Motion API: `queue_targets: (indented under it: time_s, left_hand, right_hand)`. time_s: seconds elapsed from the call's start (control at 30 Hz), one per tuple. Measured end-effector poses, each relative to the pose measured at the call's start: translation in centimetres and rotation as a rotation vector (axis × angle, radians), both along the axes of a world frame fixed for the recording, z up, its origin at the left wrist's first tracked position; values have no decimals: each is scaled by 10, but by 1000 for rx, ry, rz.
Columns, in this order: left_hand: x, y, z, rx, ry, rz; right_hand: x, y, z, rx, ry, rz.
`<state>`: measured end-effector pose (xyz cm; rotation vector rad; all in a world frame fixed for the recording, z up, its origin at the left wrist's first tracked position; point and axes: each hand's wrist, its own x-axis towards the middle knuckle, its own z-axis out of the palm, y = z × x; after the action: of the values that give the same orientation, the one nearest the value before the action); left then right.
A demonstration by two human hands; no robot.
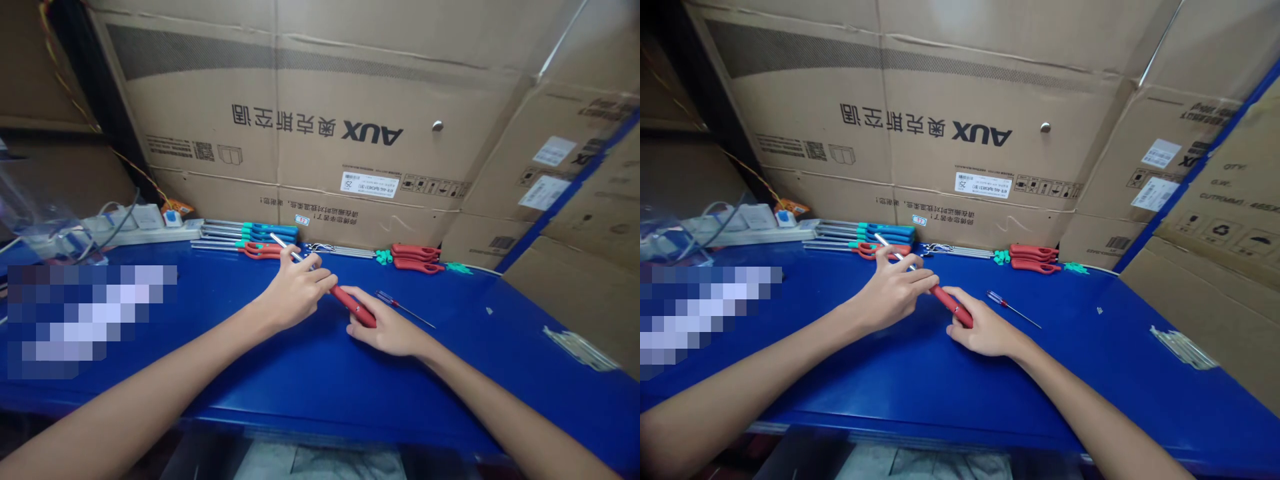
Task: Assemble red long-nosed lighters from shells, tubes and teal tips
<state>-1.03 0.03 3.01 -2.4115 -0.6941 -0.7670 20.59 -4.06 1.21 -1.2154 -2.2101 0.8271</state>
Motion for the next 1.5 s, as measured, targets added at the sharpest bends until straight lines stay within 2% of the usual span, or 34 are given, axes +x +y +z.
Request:
queue_targets:
  time_s: [0.1, 0.23, 0.37, 0.53, 0.67, 0.77, 0.87, 0.97, 1.07, 1.5]
  left_hand:
    - [-4, 3, 3, 23, -2, 26]
    - [-10, 6, 4, -1, 5, 76]
    - [-8, 4, 4, 4, 18, 101]
    - [0, 0, 2, -58, 65, -26]
    - [4, 3, -4, -96, 155, -93]
    - [6, 1, -7, -17, 156, -130]
    - [11, -8, -8, 139, 55, -163]
    - [16, -17, -9, 233, -10, -150]
    - [17, -19, -10, 230, -1, -158]
    - [16, -18, -11, 184, 13, -187]
  right_hand:
    - [1, 1, 2, 163, -80, -78]
    - [4, 4, 6, 224, -132, -35]
    - [6, 5, 0, 354, -108, -71]
    - [5, 6, -9, 436, -88, -85]
    - [1, 5, -10, 339, -25, -50]
    - [-4, 3, -9, 81, 136, -14]
    - [-9, 0, -9, -148, 316, 35]
    - [-16, -3, -10, -82, 377, 42]
    - [-20, -3, -12, -13, 405, 50]
    - [-24, -4, -14, -43, 361, -14]
